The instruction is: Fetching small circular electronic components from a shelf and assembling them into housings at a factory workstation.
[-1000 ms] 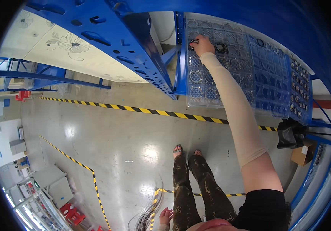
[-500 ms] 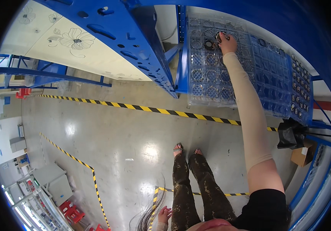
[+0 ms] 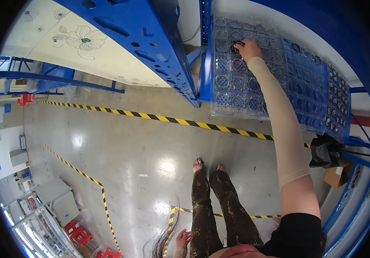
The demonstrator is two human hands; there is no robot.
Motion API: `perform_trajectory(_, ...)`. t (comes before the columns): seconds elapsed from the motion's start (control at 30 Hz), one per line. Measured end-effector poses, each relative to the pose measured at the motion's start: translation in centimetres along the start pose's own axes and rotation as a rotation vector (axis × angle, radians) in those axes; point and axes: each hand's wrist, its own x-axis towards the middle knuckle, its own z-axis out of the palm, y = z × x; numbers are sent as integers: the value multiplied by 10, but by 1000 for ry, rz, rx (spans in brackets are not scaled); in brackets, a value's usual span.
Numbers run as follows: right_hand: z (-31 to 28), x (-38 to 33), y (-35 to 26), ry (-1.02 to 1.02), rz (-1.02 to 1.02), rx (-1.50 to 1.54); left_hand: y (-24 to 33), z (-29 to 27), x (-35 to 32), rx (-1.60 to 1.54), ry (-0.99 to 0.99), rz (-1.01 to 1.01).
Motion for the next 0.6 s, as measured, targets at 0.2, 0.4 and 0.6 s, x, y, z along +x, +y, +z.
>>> perform_trajectory(0.2,2,14,7,-136,-46,14,1,5,1,-12,-14,-8)
perform_trajectory(0.4,6,15,10,-102,-17,77,4,10,-1,3,-18,-18)
perform_trajectory(0.6,-12,16,24,26,85,237,3,3,0,0,-2,11)
